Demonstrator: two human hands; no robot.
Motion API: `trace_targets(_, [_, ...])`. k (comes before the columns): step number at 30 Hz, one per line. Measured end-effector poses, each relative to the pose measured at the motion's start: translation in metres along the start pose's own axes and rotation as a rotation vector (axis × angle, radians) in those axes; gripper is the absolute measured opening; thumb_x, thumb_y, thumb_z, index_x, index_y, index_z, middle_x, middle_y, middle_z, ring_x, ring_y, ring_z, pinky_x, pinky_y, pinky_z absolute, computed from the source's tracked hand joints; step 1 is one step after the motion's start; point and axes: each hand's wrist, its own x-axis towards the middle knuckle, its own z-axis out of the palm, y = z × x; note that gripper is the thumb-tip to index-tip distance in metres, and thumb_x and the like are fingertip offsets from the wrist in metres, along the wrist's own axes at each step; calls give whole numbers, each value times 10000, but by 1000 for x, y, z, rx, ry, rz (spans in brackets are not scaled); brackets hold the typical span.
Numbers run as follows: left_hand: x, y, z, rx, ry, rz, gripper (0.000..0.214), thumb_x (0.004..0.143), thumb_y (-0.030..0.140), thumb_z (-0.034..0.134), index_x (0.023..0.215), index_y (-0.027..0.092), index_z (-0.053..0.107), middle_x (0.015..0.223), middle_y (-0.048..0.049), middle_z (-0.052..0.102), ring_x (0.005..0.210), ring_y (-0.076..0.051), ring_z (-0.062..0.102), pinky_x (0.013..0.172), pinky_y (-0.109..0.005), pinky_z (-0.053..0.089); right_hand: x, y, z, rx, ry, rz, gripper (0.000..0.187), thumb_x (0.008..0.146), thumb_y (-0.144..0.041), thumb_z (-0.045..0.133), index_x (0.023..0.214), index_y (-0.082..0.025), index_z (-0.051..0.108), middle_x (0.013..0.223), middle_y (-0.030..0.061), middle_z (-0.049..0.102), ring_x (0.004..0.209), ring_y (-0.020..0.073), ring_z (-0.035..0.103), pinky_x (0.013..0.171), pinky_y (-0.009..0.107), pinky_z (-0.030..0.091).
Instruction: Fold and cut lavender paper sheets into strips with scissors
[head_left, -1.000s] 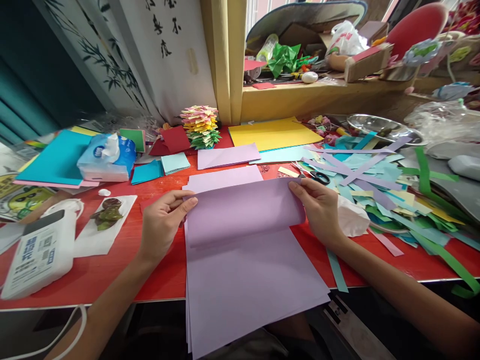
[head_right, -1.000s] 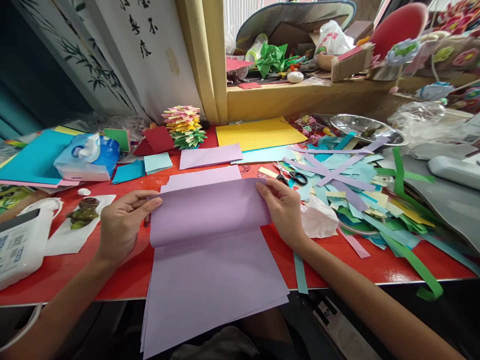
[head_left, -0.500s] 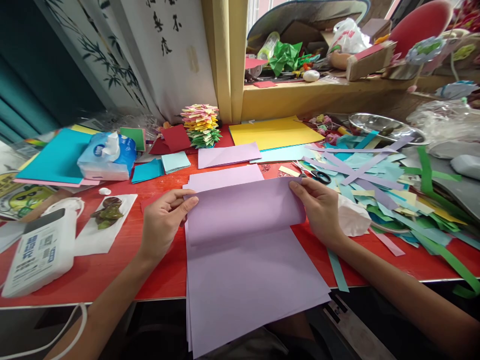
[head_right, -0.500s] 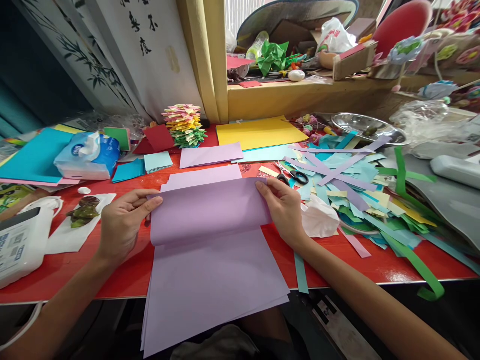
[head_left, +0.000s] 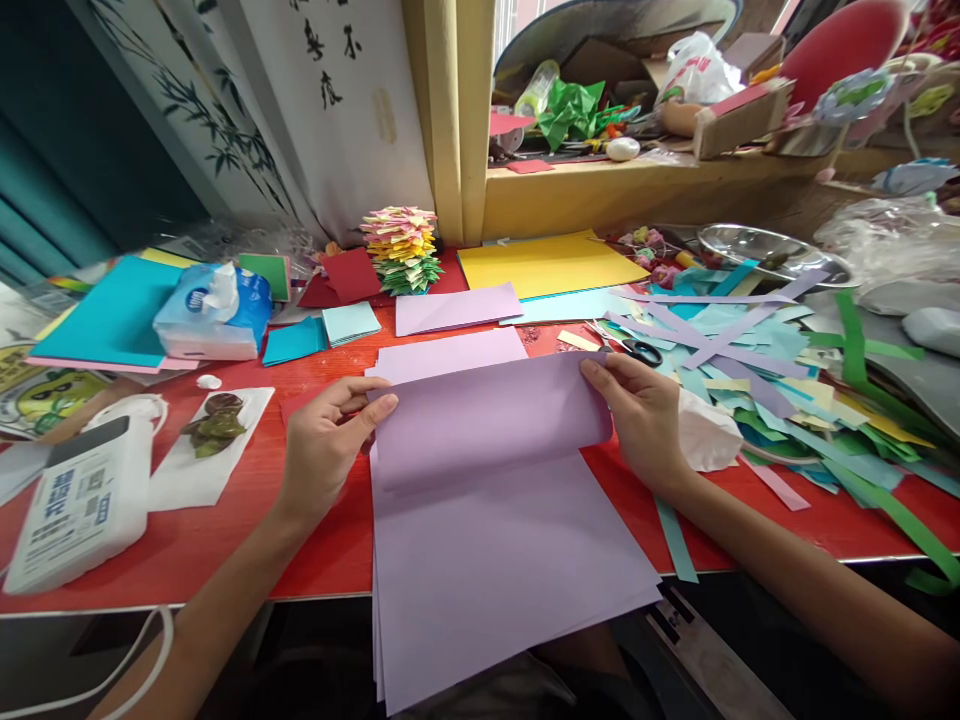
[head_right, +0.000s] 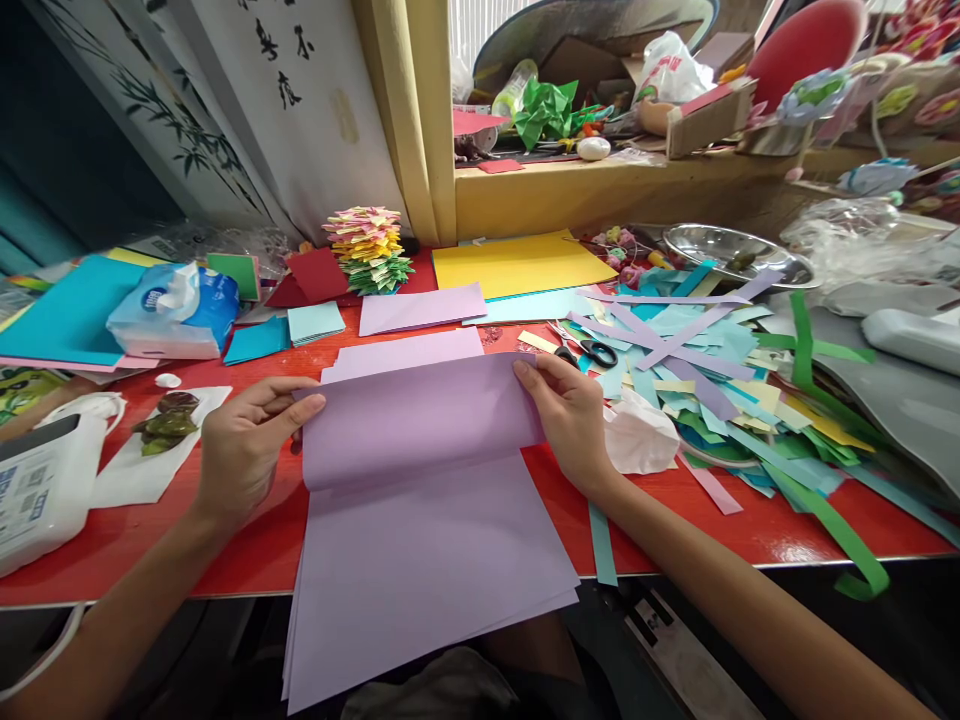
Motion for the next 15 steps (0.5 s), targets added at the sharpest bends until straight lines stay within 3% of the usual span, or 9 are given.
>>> trace_targets(15, [-1, 2, 2, -4, -7, -8, 236, 681, 309, 676, 885, 197, 638, 577, 35, 554, 457, -71, 440, 399, -188, 370, 0, 3, 0, -25, -6, -1, 325, 792, -420, 547, 583, -206, 420, 587, -22, 295, 533, 117, 275, 465, 266, 200])
